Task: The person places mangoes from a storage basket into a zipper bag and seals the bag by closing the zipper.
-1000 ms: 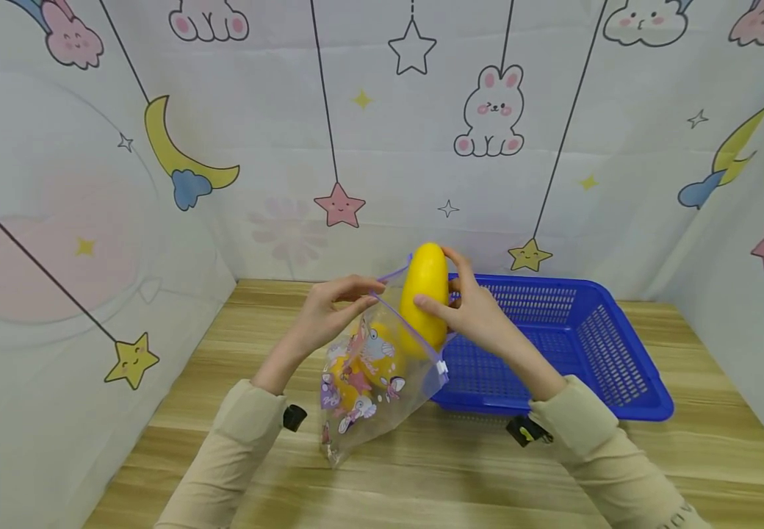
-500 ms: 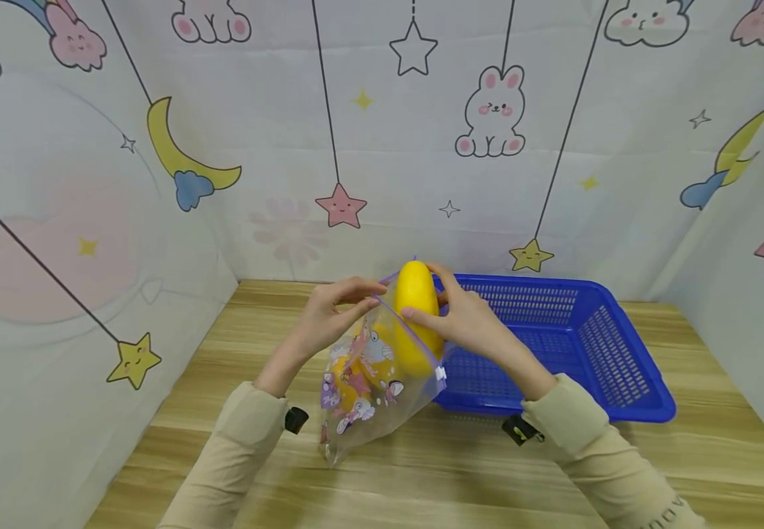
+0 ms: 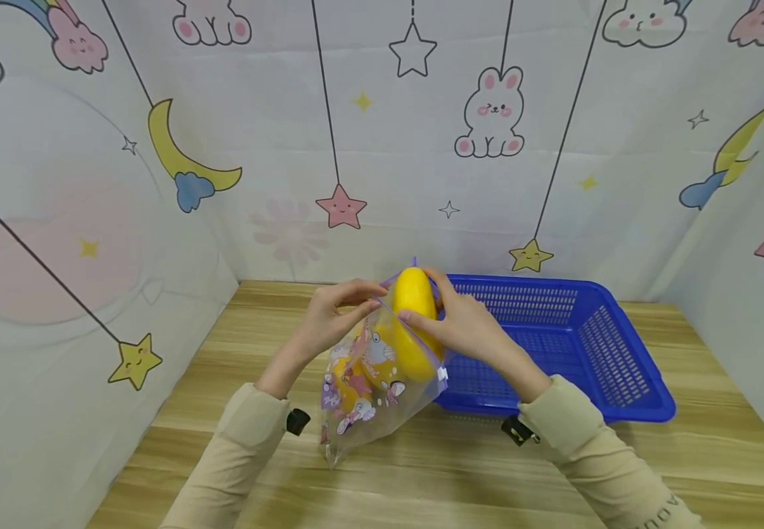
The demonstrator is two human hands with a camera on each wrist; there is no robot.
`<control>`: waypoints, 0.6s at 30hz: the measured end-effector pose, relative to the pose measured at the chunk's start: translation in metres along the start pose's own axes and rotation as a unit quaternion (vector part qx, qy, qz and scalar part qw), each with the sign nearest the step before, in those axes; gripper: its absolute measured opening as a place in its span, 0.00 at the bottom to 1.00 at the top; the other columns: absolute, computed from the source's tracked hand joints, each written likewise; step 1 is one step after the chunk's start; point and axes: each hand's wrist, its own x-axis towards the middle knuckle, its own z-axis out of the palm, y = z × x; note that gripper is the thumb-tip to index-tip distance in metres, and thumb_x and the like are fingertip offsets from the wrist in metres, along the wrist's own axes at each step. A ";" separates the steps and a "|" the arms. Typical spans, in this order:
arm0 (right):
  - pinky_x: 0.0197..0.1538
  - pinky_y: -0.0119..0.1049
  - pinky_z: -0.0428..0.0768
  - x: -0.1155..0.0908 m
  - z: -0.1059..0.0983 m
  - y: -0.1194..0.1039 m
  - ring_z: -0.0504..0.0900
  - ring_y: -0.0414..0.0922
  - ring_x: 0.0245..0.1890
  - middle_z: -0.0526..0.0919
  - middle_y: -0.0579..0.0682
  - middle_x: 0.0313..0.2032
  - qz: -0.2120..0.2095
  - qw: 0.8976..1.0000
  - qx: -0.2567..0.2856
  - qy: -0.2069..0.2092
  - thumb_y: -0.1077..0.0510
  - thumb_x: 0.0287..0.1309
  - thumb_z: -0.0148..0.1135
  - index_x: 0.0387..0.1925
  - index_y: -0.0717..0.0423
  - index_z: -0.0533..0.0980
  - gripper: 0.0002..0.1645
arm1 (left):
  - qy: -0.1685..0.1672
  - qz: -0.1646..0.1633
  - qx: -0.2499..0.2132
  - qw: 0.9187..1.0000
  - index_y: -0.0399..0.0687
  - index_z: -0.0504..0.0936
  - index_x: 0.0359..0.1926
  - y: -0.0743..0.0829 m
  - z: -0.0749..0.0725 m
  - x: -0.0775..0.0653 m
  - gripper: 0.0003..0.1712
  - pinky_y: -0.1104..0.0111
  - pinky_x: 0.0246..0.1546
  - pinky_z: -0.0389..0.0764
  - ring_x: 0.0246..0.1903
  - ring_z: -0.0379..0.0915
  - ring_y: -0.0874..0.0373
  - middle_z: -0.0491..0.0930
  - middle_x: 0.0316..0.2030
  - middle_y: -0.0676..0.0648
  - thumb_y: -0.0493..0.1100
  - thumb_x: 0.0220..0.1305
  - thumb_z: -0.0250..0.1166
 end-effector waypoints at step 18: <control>0.23 0.33 0.69 -0.002 -0.011 0.007 0.71 0.42 0.21 0.80 0.46 0.31 -0.011 0.998 -0.014 0.055 0.42 0.63 0.58 0.56 0.49 0.76 0.25 | 0.003 -0.002 -0.011 1.000 0.38 0.83 0.45 -0.003 0.005 0.000 0.11 0.68 0.47 0.84 0.44 0.84 0.50 0.85 0.44 0.40 0.31 0.62 0.62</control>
